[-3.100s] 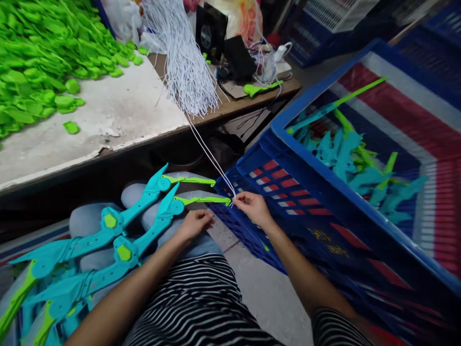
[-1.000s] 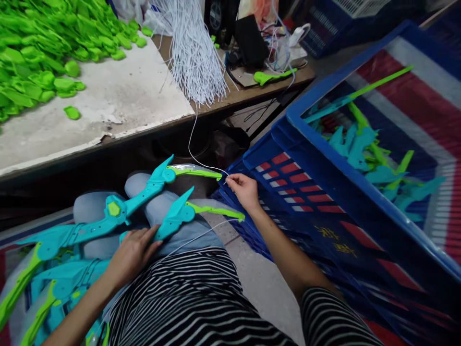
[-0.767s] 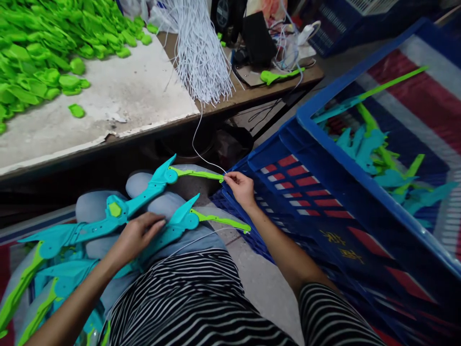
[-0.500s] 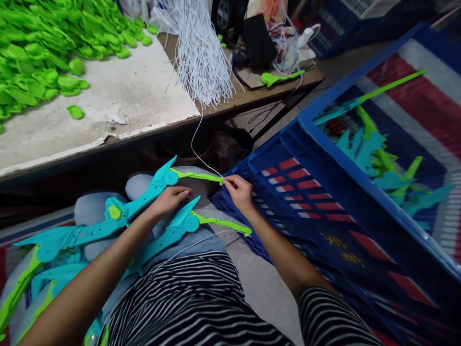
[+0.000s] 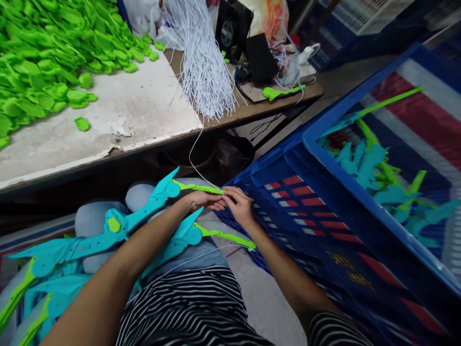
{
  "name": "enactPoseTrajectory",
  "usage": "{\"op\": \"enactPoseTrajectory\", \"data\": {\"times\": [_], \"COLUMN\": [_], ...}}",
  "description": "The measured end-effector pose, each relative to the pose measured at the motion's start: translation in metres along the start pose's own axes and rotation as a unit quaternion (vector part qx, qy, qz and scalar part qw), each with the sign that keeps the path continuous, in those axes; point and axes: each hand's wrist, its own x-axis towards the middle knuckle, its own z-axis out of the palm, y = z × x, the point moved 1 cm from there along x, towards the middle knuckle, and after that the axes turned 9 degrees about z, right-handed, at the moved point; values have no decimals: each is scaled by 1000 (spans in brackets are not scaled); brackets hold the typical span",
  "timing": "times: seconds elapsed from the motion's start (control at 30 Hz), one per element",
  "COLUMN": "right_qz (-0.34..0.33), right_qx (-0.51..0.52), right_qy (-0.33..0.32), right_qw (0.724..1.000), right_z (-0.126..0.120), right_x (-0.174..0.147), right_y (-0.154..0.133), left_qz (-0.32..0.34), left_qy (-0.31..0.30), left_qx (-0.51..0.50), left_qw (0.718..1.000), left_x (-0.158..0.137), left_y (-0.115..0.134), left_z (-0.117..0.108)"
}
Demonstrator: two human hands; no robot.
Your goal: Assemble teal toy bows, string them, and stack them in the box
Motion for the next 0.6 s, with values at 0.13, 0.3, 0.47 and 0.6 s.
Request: {"op": "enactPoseTrajectory", "data": {"times": [0.13, 0.3, 0.47, 0.6], "right_qz": [-18, -35, -10, 0], "right_qx": [-19, -50, -57, -48], "right_qy": [-6, -34, -19, -13], "right_qw": [1000, 998, 998, 999], "right_z": [-3, -8, -8, -6], "right_x": [1, 0, -1, 4], "right_y": [-6, -10, -4, 2], "left_qz": [1, -7, 40, 158], "left_qy": [-3, 5, 73, 206], "left_qx": [20, 70, 130, 120], "left_qw": [1000, 998, 988, 958], "left_x": [-1, -20, -99, -211], "left_y": [2, 10, 30, 45], "left_z": [3, 7, -12, -32]}}
